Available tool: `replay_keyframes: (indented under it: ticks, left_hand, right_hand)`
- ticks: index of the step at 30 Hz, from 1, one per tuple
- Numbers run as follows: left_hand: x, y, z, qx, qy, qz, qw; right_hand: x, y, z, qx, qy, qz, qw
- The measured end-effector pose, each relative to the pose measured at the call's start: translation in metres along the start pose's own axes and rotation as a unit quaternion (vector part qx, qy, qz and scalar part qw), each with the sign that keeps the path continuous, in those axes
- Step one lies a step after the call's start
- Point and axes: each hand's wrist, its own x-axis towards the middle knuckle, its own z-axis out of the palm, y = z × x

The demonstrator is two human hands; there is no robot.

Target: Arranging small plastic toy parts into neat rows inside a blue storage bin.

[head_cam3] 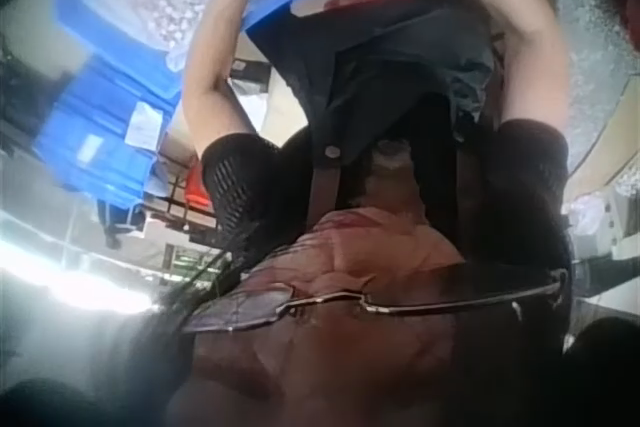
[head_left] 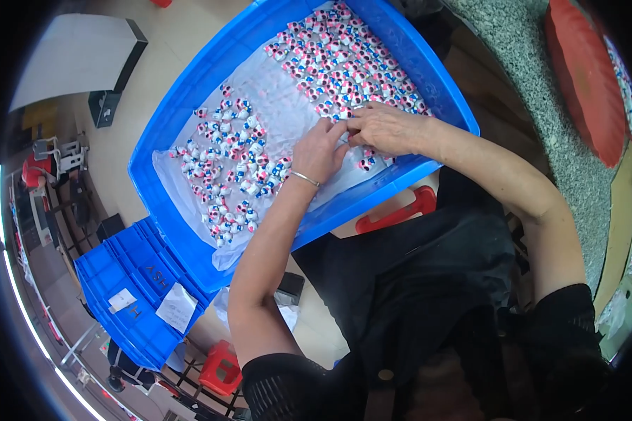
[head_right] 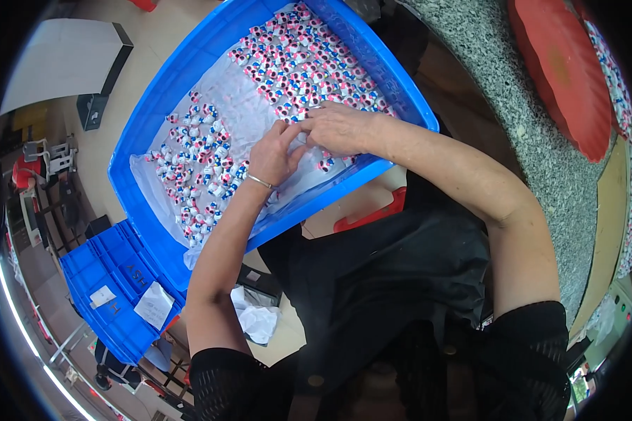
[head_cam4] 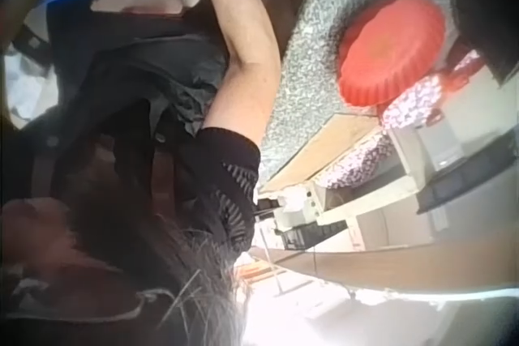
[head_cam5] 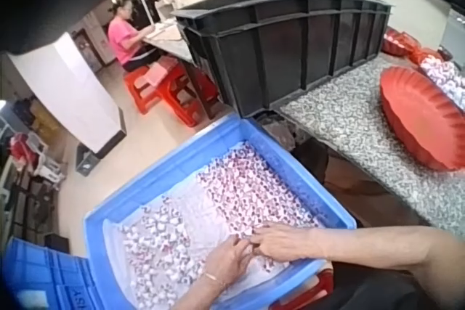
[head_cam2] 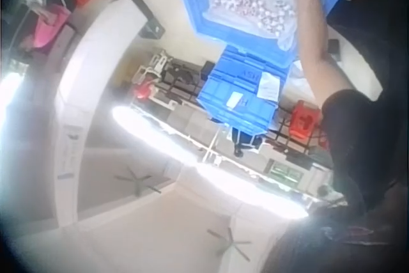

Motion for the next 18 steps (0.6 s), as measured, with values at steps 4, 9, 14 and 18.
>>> replay_keyframes:
  ticks: [4,9,14,18]
  left_hand:
    - [0.002,-0.002,0.002,0.031,-0.042,-0.010,0.999]
    - [-0.007,-0.018,0.016,-0.096,0.002,-0.094,0.991]
    - [-0.011,-0.033,0.032,-0.333,0.040,-0.145,0.931]
    - [-0.010,-0.040,0.033,-0.234,0.071,-0.128,0.961]
  right_hand:
    - [-0.003,0.001,0.003,0.017,0.017,0.003,1.000]
    - [-0.004,0.003,0.002,-0.013,-0.006,0.002,1.000]
    - [-0.006,0.003,0.001,-0.004,-0.008,0.003,1.000]
    - [-0.002,0.002,0.002,-0.013,-0.005,-0.008,1.000]
